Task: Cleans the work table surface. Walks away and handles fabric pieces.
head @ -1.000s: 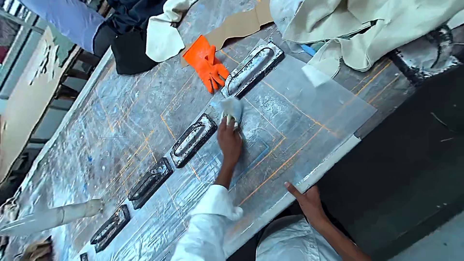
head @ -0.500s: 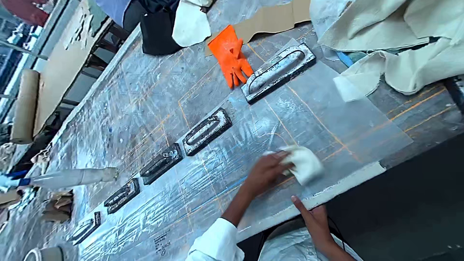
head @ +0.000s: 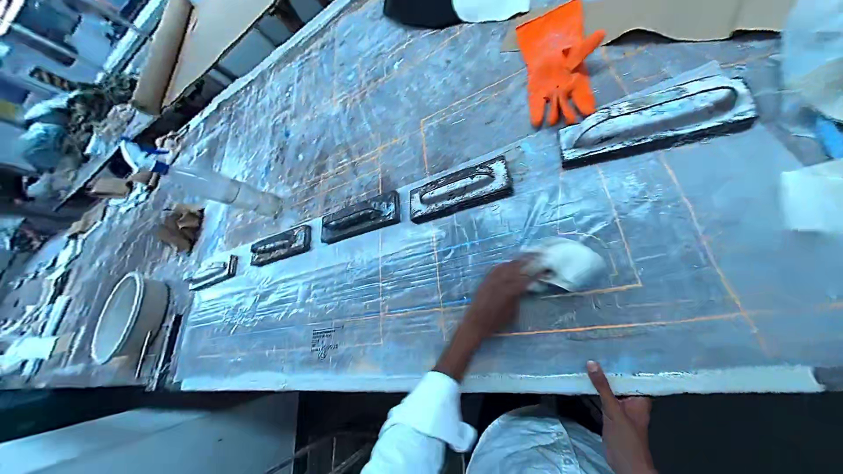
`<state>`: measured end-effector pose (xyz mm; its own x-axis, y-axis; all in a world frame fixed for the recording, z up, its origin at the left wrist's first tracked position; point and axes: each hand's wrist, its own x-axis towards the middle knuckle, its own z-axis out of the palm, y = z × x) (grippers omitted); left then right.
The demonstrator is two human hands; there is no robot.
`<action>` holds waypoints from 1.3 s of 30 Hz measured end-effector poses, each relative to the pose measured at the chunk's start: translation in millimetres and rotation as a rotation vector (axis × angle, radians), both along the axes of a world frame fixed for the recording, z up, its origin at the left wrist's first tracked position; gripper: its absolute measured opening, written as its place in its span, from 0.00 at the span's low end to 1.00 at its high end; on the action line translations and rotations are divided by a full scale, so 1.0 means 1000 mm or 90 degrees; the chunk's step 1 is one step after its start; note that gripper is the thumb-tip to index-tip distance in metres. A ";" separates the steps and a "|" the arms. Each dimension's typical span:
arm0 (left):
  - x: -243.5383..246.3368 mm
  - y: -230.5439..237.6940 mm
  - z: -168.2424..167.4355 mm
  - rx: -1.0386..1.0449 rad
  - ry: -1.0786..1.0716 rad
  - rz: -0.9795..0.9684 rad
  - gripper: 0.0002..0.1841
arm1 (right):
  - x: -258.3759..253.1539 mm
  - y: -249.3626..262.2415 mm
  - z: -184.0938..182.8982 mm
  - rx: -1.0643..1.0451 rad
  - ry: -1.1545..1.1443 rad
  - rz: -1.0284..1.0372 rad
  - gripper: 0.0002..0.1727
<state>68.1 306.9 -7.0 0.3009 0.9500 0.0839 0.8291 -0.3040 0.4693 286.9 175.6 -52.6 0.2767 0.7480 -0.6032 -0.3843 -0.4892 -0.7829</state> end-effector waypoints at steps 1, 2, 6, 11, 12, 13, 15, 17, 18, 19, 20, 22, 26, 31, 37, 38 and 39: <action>-0.060 -0.025 0.003 -0.008 0.025 0.147 0.19 | -0.001 0.001 0.000 -0.005 0.004 -0.003 0.44; -0.121 -0.057 0.008 -0.026 0.067 0.311 0.18 | -0.001 0.000 0.000 -0.009 0.007 -0.008 0.44; -0.222 -0.135 0.006 -0.083 0.179 0.841 0.21 | 0.000 -0.001 0.000 -0.023 -0.003 -0.008 0.48; 0.005 -0.085 0.000 0.009 0.053 0.383 0.20 | 0.005 -0.003 -0.002 -0.001 -0.017 0.012 0.41; 0.034 -0.076 0.002 0.017 -0.011 0.251 0.20 | 0.006 -0.002 0.000 -0.005 -0.011 0.010 0.39; 0.048 -0.067 0.006 -0.003 -0.103 0.153 0.20 | 0.006 -0.001 0.002 -0.007 -0.009 0.009 0.38; 0.042 -0.052 0.030 -0.105 -0.355 0.098 0.17 | 0.006 0.001 0.001 -0.002 -0.011 0.007 0.37; 0.012 -0.038 0.063 -0.199 -0.547 0.183 0.15 | 0.006 0.000 -0.002 0.005 -0.016 0.000 0.38; -0.004 -0.027 0.074 -0.198 -0.544 0.238 0.15 | 0.007 -0.001 -0.003 0.007 -0.018 -0.003 0.38; -0.023 -0.017 0.079 -0.159 -0.438 0.279 0.15 | 0.009 -0.002 -0.004 0.009 -0.018 -0.003 0.38; -0.044 -0.007 0.079 -0.104 -0.262 0.317 0.16 | 0.010 -0.002 -0.004 0.008 -0.017 -0.002 0.37; -0.076 0.008 0.074 -0.029 -0.061 0.389 0.16 | 0.012 -0.002 -0.003 -0.004 -0.012 0.007 0.36; -0.059 0.027 0.032 -0.063 -0.082 0.292 0.37 | 0.026 -0.002 -0.002 -0.048 -0.002 0.045 0.33; 0.047 0.003 -0.009 0.027 -0.055 -0.277 0.28 | 0.064 0.016 0.007 -0.029 -0.104 -0.079 0.30; 0.041 0.130 0.013 -0.061 -0.035 0.073 0.23 | 0.094 0.041 -0.007 -0.007 -0.134 -0.114 0.36; 0.068 0.127 0.015 -0.057 -0.048 0.065 0.23 | 0.093 0.044 -0.011 -0.003 -0.124 -0.116 0.37; 0.101 0.114 0.015 -0.052 -0.071 -0.011 0.22 | 0.093 0.046 -0.012 0.000 -0.108 -0.114 0.38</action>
<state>169.4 420.7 7.7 0.3110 0.9495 0.0409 0.7654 -0.2757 0.5815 380.2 221.3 -64.4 0.5025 0.6775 -0.5371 -0.3281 -0.4253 -0.8435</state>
